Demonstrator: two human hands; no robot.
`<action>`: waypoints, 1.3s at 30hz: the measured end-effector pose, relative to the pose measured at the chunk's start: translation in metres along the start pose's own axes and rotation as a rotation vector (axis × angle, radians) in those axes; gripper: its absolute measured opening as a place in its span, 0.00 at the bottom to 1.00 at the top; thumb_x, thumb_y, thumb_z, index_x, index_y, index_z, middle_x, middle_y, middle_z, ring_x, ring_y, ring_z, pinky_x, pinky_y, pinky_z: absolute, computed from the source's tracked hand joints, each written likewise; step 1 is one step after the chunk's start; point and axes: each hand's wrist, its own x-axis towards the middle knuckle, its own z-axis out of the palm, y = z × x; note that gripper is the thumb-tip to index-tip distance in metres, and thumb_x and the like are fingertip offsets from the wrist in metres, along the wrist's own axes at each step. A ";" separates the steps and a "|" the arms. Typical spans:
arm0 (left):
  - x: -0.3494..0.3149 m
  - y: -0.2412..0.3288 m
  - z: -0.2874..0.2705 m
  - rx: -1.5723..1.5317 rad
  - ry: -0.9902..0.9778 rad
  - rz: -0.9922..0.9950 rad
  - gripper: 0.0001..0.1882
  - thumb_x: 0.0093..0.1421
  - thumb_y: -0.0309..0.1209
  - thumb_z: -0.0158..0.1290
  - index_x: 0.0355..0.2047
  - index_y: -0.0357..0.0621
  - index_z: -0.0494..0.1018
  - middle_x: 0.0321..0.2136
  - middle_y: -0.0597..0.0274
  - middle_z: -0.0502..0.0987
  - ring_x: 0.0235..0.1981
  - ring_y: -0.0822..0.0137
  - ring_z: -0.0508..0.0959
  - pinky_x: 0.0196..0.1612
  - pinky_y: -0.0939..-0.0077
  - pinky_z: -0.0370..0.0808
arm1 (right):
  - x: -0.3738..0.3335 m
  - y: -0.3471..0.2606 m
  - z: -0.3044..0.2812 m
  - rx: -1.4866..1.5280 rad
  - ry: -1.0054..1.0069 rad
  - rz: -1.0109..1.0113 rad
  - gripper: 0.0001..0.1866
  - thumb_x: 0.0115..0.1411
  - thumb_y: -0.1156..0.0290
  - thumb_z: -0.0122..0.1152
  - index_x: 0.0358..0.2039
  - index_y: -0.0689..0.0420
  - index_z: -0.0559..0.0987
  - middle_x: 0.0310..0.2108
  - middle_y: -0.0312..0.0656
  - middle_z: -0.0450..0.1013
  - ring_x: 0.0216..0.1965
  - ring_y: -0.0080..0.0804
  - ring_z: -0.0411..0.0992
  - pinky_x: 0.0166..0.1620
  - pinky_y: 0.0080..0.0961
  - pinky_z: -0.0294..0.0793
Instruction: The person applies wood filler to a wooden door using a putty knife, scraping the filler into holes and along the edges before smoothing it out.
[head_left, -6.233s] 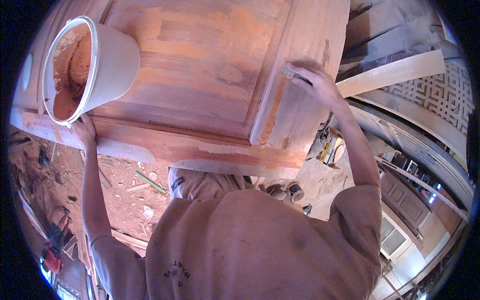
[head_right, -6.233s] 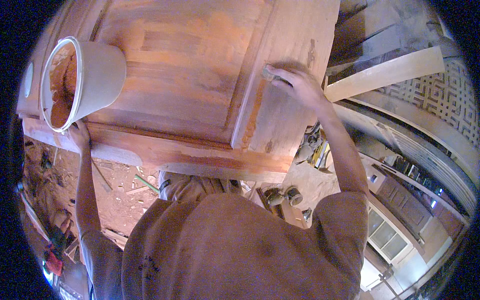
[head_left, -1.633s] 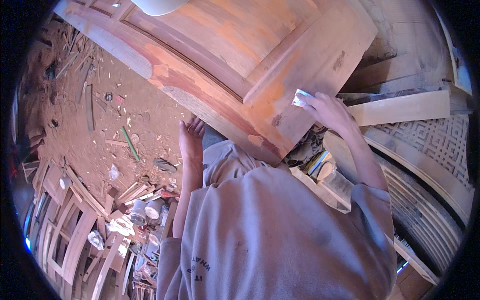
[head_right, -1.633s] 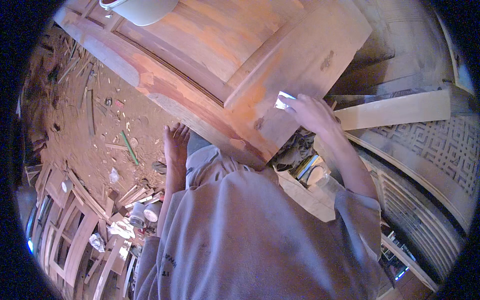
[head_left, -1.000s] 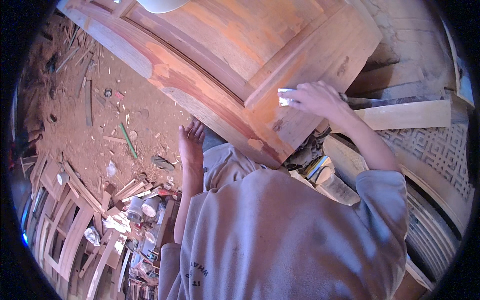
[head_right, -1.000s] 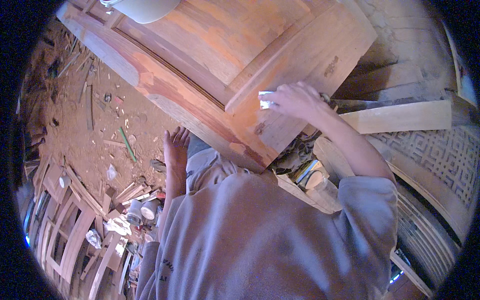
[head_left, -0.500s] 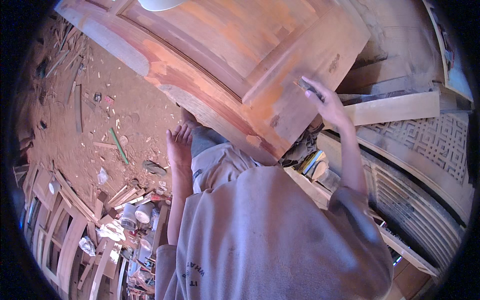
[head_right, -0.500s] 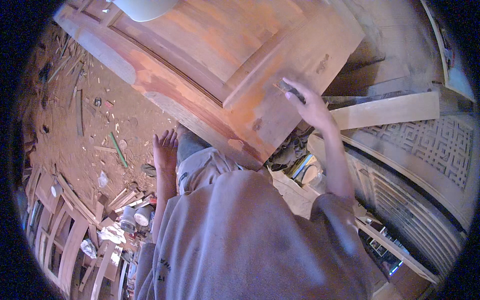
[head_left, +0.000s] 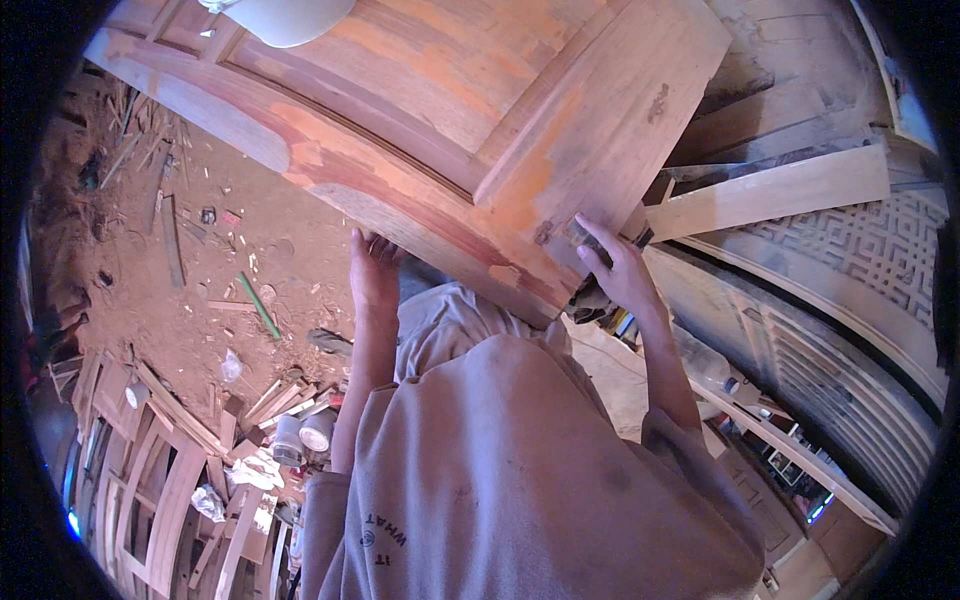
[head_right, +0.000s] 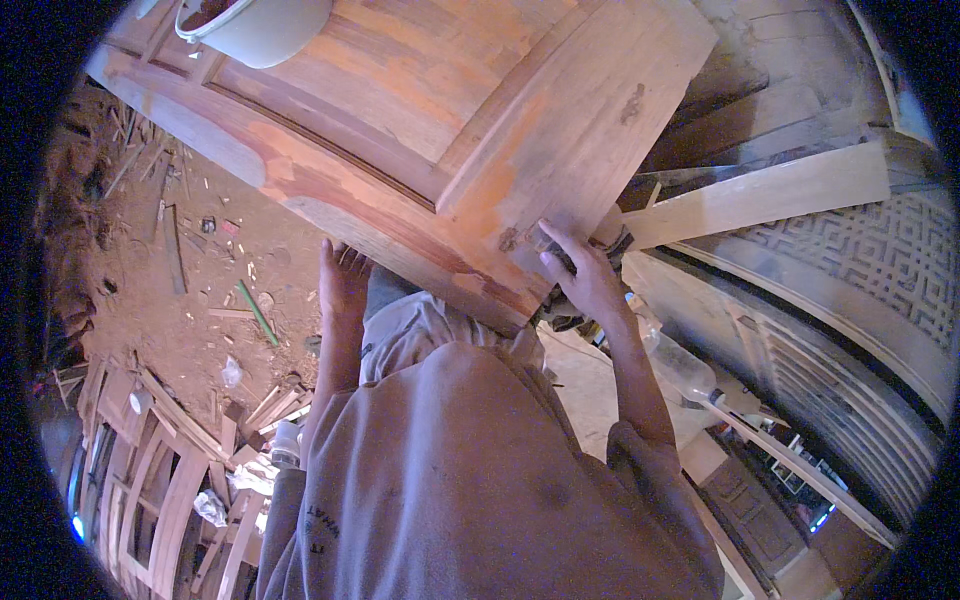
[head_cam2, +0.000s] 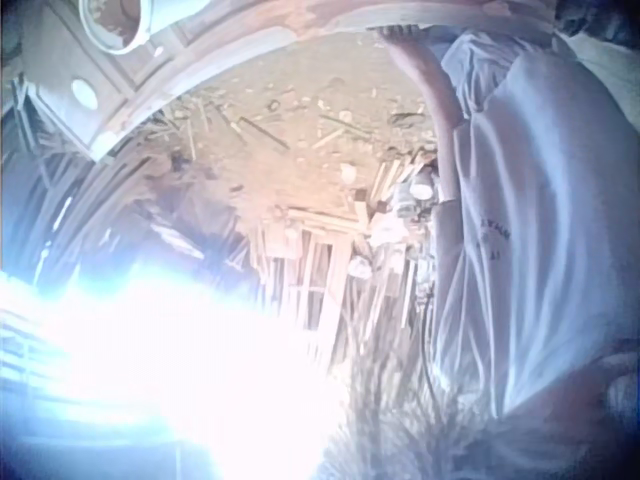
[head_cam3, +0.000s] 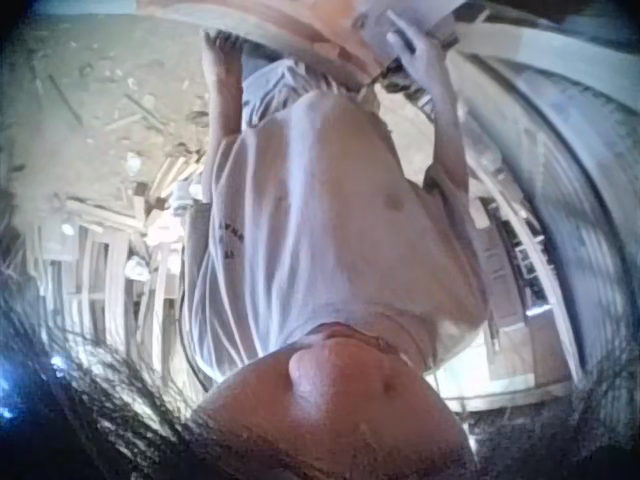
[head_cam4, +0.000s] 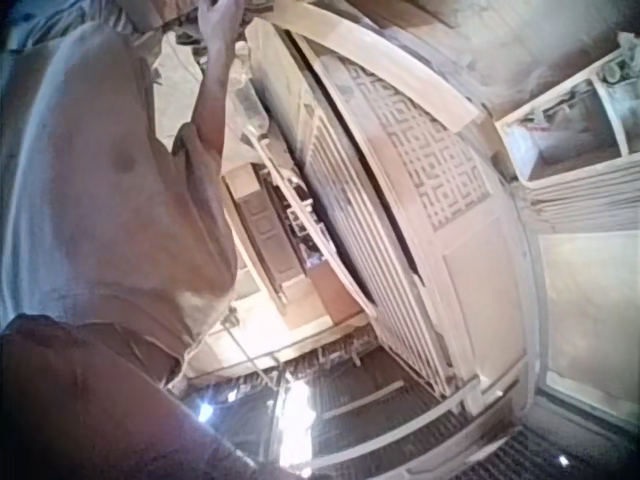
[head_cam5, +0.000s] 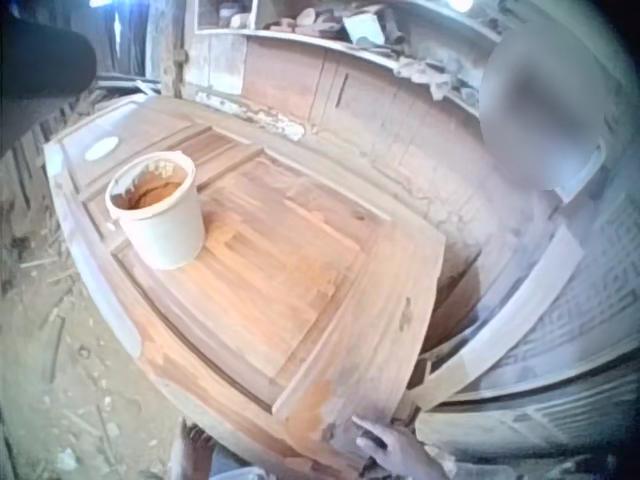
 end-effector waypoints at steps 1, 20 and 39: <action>0.003 0.000 -0.002 0.004 0.001 0.005 0.33 0.69 0.52 0.37 0.59 0.34 0.61 0.55 0.51 0.68 0.58 0.59 0.68 0.60 0.63 0.63 | 0.003 0.003 -0.001 -0.031 0.001 0.012 0.24 0.65 0.63 0.56 0.61 0.50 0.68 0.54 0.55 0.71 0.55 0.52 0.70 0.56 0.39 0.70; -0.025 -0.010 0.017 0.416 0.047 0.337 0.22 0.70 0.44 0.43 0.52 0.37 0.68 0.43 0.58 0.76 0.45 0.66 0.77 0.49 0.70 0.73 | 0.006 0.033 -0.016 0.163 0.168 0.043 0.26 0.63 0.70 0.57 0.62 0.51 0.68 0.55 0.51 0.70 0.51 0.47 0.72 0.53 0.37 0.71; -0.028 -0.006 0.026 0.398 0.090 0.243 0.24 0.70 0.46 0.41 0.55 0.39 0.66 0.43 0.60 0.73 0.43 0.67 0.75 0.44 0.68 0.74 | 0.016 0.019 -0.015 -0.201 0.027 -0.033 0.25 0.65 0.60 0.53 0.63 0.41 0.66 0.36 0.55 0.74 0.38 0.54 0.76 0.37 0.45 0.78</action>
